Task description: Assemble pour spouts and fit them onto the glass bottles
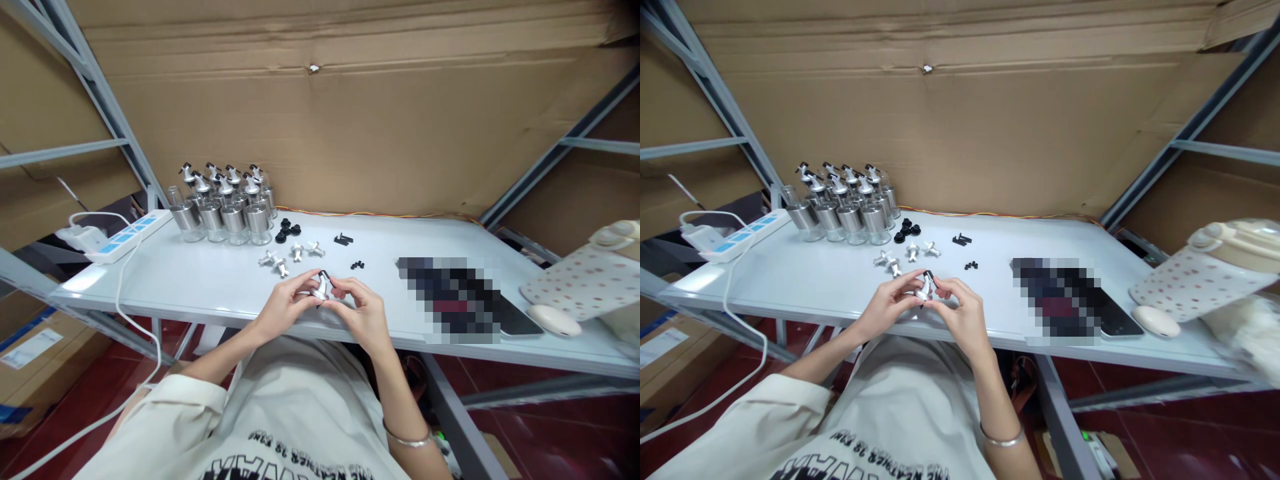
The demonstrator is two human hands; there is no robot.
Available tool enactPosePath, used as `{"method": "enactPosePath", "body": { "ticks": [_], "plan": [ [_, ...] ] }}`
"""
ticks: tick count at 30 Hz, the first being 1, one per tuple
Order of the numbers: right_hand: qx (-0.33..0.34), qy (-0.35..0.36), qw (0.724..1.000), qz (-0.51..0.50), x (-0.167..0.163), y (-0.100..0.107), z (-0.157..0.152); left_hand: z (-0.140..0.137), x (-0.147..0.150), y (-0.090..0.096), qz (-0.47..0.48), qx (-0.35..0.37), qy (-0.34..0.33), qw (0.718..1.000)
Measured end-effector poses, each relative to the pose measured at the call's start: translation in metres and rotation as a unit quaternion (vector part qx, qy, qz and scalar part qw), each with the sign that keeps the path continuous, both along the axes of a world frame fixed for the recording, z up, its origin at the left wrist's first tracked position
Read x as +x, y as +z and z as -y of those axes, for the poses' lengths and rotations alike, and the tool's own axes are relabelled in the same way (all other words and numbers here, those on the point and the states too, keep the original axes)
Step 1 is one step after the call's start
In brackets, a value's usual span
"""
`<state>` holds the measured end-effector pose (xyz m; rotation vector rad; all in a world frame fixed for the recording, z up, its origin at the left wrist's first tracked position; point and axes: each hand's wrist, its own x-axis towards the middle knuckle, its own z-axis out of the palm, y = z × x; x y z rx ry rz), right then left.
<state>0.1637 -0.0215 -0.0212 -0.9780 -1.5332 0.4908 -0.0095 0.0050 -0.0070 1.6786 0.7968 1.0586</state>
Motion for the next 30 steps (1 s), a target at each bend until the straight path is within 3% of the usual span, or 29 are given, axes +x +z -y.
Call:
{"method": "enactPosePath", "body": {
  "ticks": [10,15,23,30],
  "plan": [
    [-0.028,0.026,0.999,-0.026,-0.003,0.003,0.0008,0.0019,0.0005,0.0011,0.007,0.001,0.008,1.0],
    [-0.053,-0.002,0.997,-0.054,-0.0052,0.0019,-0.0003,0.0005,0.0016,-0.003,0.035,0.002,0.023,0.999],
    [-0.039,0.031,0.999,0.023,-0.0046,0.0062,0.001,-0.0009,0.0013,-0.0071,0.04,0.025,0.006,0.999],
    [-0.03,-0.002,0.999,0.027,-0.0047,0.0033,0.0016,0.0009,0.0012,-0.0039,0.041,0.028,0.003,0.999]
  ]
}}
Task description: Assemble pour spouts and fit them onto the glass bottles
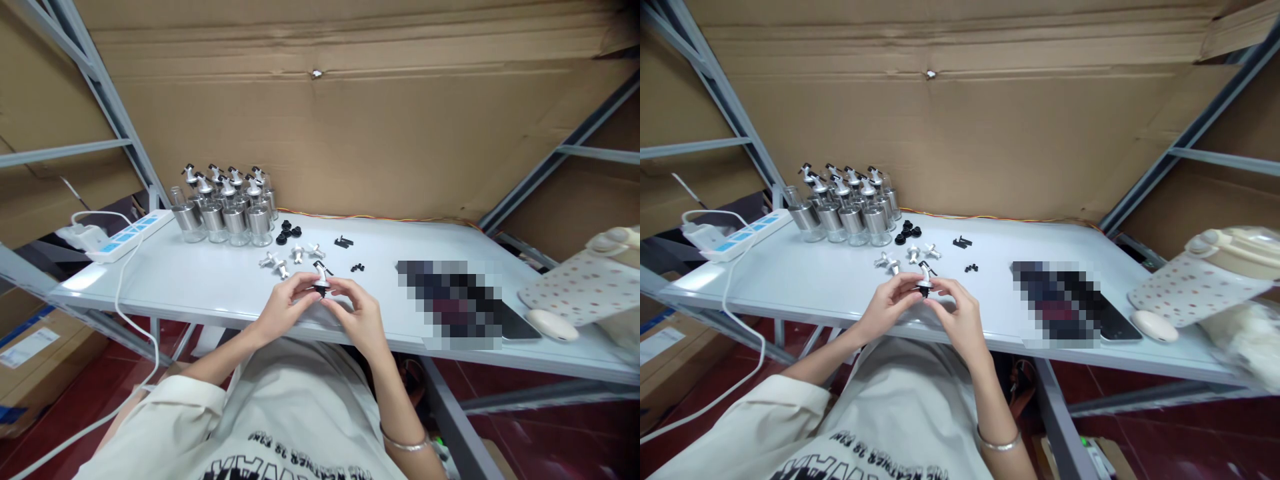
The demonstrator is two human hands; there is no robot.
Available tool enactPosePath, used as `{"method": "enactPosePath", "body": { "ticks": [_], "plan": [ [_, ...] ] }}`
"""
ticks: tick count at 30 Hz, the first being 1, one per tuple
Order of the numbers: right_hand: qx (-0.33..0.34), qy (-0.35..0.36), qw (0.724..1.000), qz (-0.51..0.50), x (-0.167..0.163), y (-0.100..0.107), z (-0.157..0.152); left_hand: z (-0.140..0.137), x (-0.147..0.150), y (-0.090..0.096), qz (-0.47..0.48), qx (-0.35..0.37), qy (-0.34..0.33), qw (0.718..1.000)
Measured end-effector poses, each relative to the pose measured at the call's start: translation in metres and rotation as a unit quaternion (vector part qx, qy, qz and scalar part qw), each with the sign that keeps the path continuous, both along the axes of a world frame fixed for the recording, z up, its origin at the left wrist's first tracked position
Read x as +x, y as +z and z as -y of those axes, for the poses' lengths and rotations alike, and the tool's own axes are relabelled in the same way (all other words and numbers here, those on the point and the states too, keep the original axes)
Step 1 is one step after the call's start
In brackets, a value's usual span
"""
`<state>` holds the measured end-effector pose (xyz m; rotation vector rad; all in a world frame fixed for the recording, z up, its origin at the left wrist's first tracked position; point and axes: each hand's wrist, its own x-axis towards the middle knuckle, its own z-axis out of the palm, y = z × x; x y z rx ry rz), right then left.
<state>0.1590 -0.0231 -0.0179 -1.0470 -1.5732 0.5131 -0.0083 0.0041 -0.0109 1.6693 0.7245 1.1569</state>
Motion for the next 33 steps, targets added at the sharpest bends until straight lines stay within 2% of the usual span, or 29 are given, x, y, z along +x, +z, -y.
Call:
{"method": "enactPosePath", "body": {
  "ticks": [3,8,14,19,27,33],
  "plan": [
    [-0.002,-0.008,1.0,-0.002,0.0,-0.001,0.001,0.0,0.0,0.003,-0.016,0.027,-0.008,0.999],
    [0.007,-0.008,1.0,0.012,0.0,-0.003,0.002,-0.002,-0.002,0.006,-0.052,0.089,0.028,0.994],
    [0.004,-0.001,1.0,0.022,0.001,-0.004,0.002,-0.001,-0.002,0.006,-0.068,0.087,0.041,0.993],
    [0.01,-0.028,0.999,0.033,-0.001,0.003,0.005,0.0,-0.002,0.003,-0.084,0.08,0.049,0.992],
    [0.015,-0.004,0.999,0.036,-0.002,0.003,0.004,0.0,-0.004,0.008,-0.101,0.163,0.054,0.98],
    [0.02,-0.004,1.0,-0.008,-0.001,-0.003,0.004,0.0,-0.003,0.007,-0.073,0.16,0.04,0.984]
  ]
}}
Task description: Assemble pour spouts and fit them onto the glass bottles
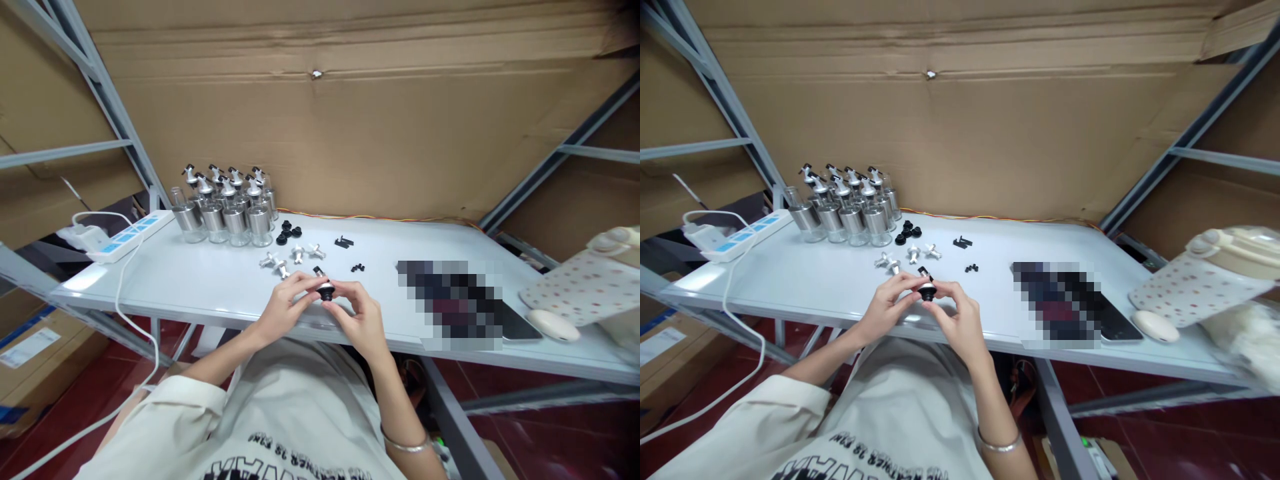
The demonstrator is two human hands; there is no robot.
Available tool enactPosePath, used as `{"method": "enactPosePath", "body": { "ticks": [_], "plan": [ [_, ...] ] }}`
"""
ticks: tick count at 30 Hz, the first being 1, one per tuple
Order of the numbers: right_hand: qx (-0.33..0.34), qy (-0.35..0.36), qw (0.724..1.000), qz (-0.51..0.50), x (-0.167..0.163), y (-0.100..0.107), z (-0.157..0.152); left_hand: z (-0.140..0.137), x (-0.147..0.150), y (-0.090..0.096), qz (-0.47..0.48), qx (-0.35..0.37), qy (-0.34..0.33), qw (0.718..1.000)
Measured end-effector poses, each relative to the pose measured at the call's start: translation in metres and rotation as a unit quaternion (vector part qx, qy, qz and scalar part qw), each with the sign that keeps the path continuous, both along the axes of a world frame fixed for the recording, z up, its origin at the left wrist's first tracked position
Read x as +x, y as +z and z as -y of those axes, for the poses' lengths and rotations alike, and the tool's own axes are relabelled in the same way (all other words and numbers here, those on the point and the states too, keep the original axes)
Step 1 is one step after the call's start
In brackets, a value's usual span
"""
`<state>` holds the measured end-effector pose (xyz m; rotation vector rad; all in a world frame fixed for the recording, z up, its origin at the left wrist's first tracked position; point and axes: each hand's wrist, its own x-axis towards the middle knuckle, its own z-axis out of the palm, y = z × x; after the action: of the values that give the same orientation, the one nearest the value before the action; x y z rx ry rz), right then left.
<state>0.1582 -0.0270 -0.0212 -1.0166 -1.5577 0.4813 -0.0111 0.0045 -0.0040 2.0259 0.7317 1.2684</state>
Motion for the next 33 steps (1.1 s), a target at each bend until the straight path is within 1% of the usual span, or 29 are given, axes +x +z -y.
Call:
{"method": "enactPosePath", "body": {
  "ticks": [3,6,9,11,14,16,18,20,21,23,26,28,29,31,32,33],
  "plan": [
    [-0.019,0.007,0.999,-0.032,0.0,0.0,0.001,-0.001,0.001,-0.001,0.03,-0.009,-0.004,1.0],
    [-0.036,0.019,0.999,-0.008,-0.001,0.002,0.001,-0.001,0.0,-0.001,0.027,0.021,0.014,0.999],
    [-0.008,0.022,1.0,0.008,-0.001,0.004,0.001,0.001,-0.001,-0.002,0.01,0.057,0.035,0.998],
    [0.009,0.041,0.999,0.011,0.0,0.004,0.0,0.001,-0.001,-0.003,-0.001,0.073,0.037,0.997],
    [0.008,0.077,0.997,0.01,0.002,0.001,-0.002,0.001,-0.001,-0.005,-0.006,0.083,0.036,0.996],
    [0.003,0.077,0.997,0.002,0.002,0.0,-0.002,0.0,-0.001,-0.005,-0.012,0.066,0.036,0.997],
    [-0.001,0.063,0.998,0.007,0.001,0.0,-0.003,-0.001,0.0,-0.002,-0.016,0.032,0.03,0.999],
    [0.006,0.048,0.999,0.023,0.0,0.001,-0.002,-0.002,-0.002,0.003,-0.016,0.001,0.027,1.0],
    [0.012,0.041,0.999,0.031,0.0,0.002,-0.002,-0.004,-0.004,0.007,-0.013,-0.004,0.034,0.999],
    [0.024,0.023,0.999,0.036,-0.001,0.003,-0.002,-0.011,-0.013,0.016,-0.004,0.01,0.075,0.997],
    [0.038,0.002,0.999,0.024,-0.001,0.003,-0.002,-0.035,-0.044,0.033,0.027,0.054,0.184,0.981],
    [0.045,-0.004,0.999,0.024,-0.001,0.002,-0.003,-0.061,-0.077,0.044,0.04,0.09,0.283,0.954],
    [0.048,-0.008,0.998,0.028,-0.001,0.002,-0.003,-0.075,-0.097,0.049,0.05,0.1,0.345,0.932],
    [0.051,-0.017,0.998,0.037,-0.002,0.002,-0.004,-0.104,-0.137,0.059,0.064,0.091,0.456,0.883],
    [0.052,-0.022,0.998,0.041,-0.002,0.003,-0.004,-0.117,-0.156,0.064,0.064,0.081,0.497,0.862],
    [0.055,-0.025,0.997,0.045,-0.002,0.003,-0.004,-0.129,-0.173,0.068,0.055,0.07,0.516,0.852]
  ]
}}
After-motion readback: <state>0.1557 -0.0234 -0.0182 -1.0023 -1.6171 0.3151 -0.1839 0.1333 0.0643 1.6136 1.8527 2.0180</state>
